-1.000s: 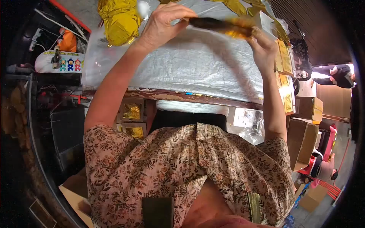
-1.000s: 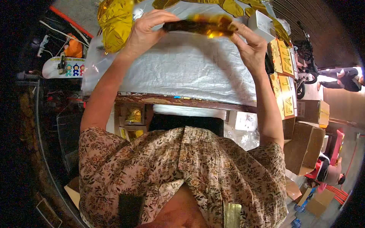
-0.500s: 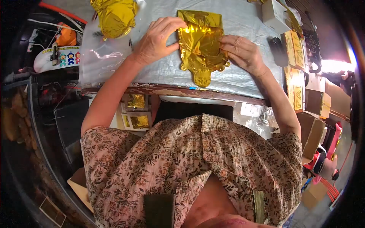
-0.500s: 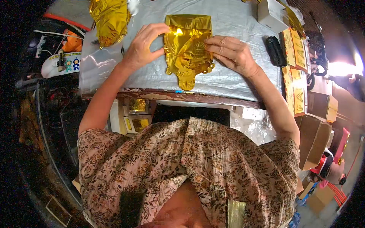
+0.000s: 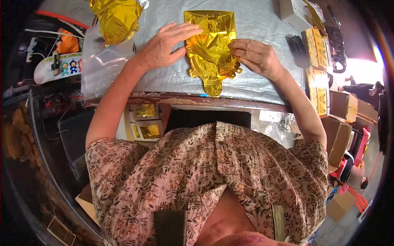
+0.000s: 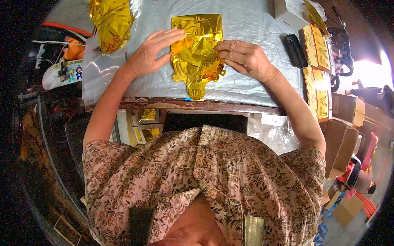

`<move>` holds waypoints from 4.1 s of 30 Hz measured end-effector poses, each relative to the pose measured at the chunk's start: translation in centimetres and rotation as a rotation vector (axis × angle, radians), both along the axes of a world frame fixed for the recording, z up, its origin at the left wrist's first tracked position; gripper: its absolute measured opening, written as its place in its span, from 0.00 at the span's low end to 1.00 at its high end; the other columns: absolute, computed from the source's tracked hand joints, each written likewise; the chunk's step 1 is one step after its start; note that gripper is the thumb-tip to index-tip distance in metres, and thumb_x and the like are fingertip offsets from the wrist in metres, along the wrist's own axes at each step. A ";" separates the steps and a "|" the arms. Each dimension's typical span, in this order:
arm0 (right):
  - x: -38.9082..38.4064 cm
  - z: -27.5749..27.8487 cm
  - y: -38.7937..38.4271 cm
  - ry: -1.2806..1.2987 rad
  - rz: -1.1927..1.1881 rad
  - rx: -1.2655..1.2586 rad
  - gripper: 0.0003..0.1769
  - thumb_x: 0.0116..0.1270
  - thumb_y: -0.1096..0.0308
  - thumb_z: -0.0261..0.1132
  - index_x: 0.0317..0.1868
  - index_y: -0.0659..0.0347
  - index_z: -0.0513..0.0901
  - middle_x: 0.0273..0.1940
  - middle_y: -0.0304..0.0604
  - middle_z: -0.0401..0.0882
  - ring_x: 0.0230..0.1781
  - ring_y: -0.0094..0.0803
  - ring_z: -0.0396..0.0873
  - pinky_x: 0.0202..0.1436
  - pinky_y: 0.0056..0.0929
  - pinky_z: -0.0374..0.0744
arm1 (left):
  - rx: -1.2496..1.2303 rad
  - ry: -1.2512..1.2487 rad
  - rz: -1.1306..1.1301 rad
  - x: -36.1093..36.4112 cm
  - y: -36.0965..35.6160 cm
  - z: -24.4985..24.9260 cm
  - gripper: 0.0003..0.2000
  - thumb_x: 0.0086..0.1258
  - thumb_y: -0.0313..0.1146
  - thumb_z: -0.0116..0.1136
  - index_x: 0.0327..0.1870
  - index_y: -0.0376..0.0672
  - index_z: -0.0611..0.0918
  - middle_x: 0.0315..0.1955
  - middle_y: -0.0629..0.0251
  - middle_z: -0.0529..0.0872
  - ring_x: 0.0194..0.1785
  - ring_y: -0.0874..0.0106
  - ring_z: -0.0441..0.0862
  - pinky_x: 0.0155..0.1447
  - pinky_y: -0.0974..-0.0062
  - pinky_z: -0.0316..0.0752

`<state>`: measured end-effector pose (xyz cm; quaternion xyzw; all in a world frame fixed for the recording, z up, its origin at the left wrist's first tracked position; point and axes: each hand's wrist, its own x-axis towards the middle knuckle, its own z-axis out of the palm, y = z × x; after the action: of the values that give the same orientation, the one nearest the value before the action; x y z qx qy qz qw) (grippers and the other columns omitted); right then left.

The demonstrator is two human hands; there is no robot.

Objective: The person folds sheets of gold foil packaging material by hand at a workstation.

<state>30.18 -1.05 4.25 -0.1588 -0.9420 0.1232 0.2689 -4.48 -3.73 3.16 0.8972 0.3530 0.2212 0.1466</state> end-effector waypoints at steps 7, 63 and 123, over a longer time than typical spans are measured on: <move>0.2 -0.2 -0.1 -0.025 -0.020 0.059 0.13 0.62 0.75 0.73 0.48 0.63 0.88 0.54 0.47 0.89 0.52 0.43 0.88 0.57 0.36 0.87 | 0.048 0.082 -0.012 0.2 -0.2 0.5 0.30 0.64 0.23 0.59 0.70 0.52 0.79 0.76 0.61 0.72 0.79 0.57 0.68 0.82 0.47 0.57; 0.2 0.3 2.2 -0.239 -0.009 0.052 0.14 0.69 0.63 0.63 0.50 0.61 0.79 0.74 0.53 0.71 0.77 0.54 0.66 0.81 0.57 0.59 | 0.067 -0.041 -0.068 7.6 6.2 -1.2 0.27 0.81 0.40 0.55 0.78 0.51 0.66 0.71 0.56 0.76 0.71 0.54 0.74 0.80 0.56 0.64; 2.7 3.8 0.8 -0.425 -0.104 -0.125 0.25 0.57 0.82 0.63 0.57 0.63 0.86 0.69 0.53 0.78 0.72 0.49 0.75 0.79 0.52 0.67 | -0.392 -0.315 -0.215 1.5 7.9 1.7 0.12 0.70 0.17 0.55 0.50 0.38 0.86 0.43 0.60 0.89 0.46 0.66 0.86 0.52 0.69 0.81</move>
<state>32.88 -0.20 8.10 -0.2459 -0.9585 0.1311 0.0598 -3.01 4.15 4.81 0.8386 0.2647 0.2687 0.3930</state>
